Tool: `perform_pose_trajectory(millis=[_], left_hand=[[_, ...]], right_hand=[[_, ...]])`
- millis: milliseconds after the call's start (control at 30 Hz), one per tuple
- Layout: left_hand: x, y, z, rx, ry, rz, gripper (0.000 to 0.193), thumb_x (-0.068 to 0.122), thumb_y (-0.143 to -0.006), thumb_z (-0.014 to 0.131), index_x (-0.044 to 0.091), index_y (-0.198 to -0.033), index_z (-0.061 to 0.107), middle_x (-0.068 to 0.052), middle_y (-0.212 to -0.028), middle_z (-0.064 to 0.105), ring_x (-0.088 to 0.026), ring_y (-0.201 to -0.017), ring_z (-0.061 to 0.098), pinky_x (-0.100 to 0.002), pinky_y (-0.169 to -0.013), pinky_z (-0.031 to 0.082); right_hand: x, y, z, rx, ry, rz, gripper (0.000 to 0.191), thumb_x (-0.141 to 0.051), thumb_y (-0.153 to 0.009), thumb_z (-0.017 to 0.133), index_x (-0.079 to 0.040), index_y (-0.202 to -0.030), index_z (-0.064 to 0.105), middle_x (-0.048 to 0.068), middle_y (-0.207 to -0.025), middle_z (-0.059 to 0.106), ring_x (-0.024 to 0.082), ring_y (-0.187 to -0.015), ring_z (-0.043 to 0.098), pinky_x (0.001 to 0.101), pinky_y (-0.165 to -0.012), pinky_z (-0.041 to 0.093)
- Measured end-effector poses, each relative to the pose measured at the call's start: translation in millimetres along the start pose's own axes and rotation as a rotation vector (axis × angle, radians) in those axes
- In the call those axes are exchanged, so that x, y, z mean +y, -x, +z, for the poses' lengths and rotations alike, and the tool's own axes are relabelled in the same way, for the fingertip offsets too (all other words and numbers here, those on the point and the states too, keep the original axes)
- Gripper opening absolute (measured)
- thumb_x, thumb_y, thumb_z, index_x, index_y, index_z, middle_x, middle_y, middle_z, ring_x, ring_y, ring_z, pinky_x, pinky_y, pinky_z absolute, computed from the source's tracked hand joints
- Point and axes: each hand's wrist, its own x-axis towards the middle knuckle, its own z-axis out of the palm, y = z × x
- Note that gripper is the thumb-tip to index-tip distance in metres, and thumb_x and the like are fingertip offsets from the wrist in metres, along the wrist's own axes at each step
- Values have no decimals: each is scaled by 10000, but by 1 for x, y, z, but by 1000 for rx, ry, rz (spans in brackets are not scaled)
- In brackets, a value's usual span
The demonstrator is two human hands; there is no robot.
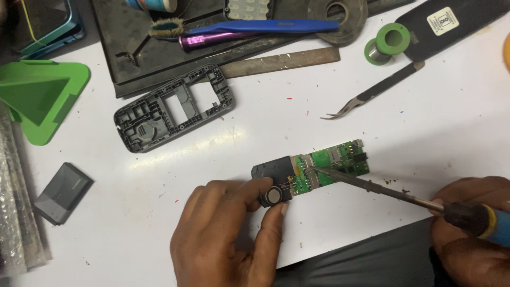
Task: The person solders a small component onto a mobile phone circuit board using a soldering iron, holding the board steady with the other hand. They then place the board into the phone housing, press it into place, and snap the back cover closed before setting the phone on the workbench.
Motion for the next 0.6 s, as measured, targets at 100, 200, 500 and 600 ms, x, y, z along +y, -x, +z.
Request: perform_pose_trajectory(millis=[100, 200, 500, 600], left_hand=[[0, 0, 0, -1, -1, 1, 247, 182, -803, 832, 78, -1018, 766, -48, -869, 726, -147, -798, 719, -305, -678, 555], [1, 0, 0, 2, -6, 6, 265, 177, -802, 831, 74, -1038, 770, -51, -870, 726, -147, -793, 718, -305, -677, 557], [5, 0, 2, 10, -16, 8, 286, 169, -808, 828, 64, -1068, 770, -58, -873, 725, -148, -792, 718, -298, -674, 566], [6, -1, 2, 9, -16, 18, 281, 164, -819, 821, 57, -1073, 765, -64, -870, 721, -150, -799, 722, -296, -676, 567]], right_hand=[[1, 2, -1, -7, -32, 16, 309, -213, -1092, 494, 81, -1112, 588, 94, -834, 669, 75, -652, 653, 195, -692, 567], [6, 3, -7, -16, -62, 39, 311, -207, -1100, 482, 87, -1108, 583, 98, -829, 666, 75, -647, 651, 194, -689, 566], [-7, 6, -10, -155, 430, 105, 279, -185, -1111, 468, 77, -1095, 563, 107, -843, 667, 107, -642, 658, 224, -715, 572], [-49, 7, 14, -164, 665, -102, 248, -187, -1072, 517, 57, -1034, 542, 129, -824, 665, 143, -646, 681, 236, -704, 589]])
